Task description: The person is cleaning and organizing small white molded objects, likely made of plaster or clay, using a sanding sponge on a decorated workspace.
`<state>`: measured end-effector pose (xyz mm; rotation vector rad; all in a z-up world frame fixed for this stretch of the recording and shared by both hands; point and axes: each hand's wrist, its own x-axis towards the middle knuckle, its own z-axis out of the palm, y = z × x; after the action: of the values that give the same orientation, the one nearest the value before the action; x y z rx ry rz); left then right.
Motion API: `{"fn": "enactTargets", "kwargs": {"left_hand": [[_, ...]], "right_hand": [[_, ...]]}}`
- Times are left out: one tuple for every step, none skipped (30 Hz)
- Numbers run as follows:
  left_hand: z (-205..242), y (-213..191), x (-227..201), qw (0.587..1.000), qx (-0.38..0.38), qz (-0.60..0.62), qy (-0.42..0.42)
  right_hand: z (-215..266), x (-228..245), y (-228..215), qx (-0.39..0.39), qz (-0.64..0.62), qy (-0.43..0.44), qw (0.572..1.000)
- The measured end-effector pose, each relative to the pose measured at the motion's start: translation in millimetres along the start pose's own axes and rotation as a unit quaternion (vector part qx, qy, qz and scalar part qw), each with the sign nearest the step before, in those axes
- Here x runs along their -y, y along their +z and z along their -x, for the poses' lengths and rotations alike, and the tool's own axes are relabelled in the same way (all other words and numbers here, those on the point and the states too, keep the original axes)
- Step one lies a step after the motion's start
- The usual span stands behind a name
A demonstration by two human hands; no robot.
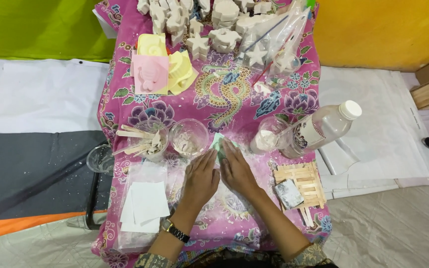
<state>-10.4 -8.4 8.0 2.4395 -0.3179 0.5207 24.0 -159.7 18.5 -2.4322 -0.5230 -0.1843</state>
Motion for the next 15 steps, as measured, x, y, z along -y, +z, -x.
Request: {"fn": "enactTargets", "kwargs": {"left_hand": [[0, 6, 1, 1.0, -0.001, 0.0, 0.001], [0, 12, 3, 1.0, -0.019, -0.025, -0.001], [1, 17, 4, 0.998, -0.036, -0.051, -0.003], [-1, 26, 7, 0.998, -0.036, -0.051, -0.003], [-4, 35, 9, 0.995, -0.06, -0.081, 0.025], [-7, 43, 12, 0.989, -0.085, -0.111, 0.052], [-16, 26, 0, 0.989, -0.084, -0.111, 0.053], [-25, 9, -12, 0.99, -0.093, -0.079, 0.077], [-36, -7, -24, 0.988, -0.104, -0.045, 0.102], [-36, 5, -25, 0.988, -0.106, -0.045, 0.104], [-35, 18, -26, 0.991, -0.121, -0.021, 0.053], [-34, 30, -28, 0.991, -0.136, 0.002, 0.002], [-30, 42, -18, 0.991, -0.136, 0.003, 0.002], [-26, 54, -9, 0.988, -0.152, -0.017, 0.006], [-20, 64, 1, 0.986, -0.165, -0.037, 0.01]], "right_hand": [[4, -12, 8, -0.001, 0.001, 0.0, 1.0], [8, -23, 15, -0.054, 0.005, 0.018, 0.998], [13, -34, 23, -0.106, 0.009, 0.036, 0.994], [14, -37, 26, -0.106, 0.009, 0.037, 0.994], [14, -41, 29, -0.113, 0.027, 0.035, 0.993], [14, -45, 31, -0.12, 0.044, 0.034, 0.991], [13, -42, 28, -0.121, 0.044, 0.035, 0.991], [12, -39, 25, -0.112, 0.047, 0.032, 0.992], [8, -37, 20, -0.104, 0.05, 0.029, 0.993], [8, -41, 22, -0.107, 0.051, 0.028, 0.993], [10, -44, 23, -0.1, 0.035, 0.039, 0.994], [11, -48, 24, -0.094, 0.019, 0.049, 0.994], [12, -46, 22, -0.095, 0.02, 0.05, 0.994], [12, -44, 20, -0.094, 0.015, 0.048, 0.994], [15, -40, 19, -0.093, 0.009, 0.049, 0.994]]}}
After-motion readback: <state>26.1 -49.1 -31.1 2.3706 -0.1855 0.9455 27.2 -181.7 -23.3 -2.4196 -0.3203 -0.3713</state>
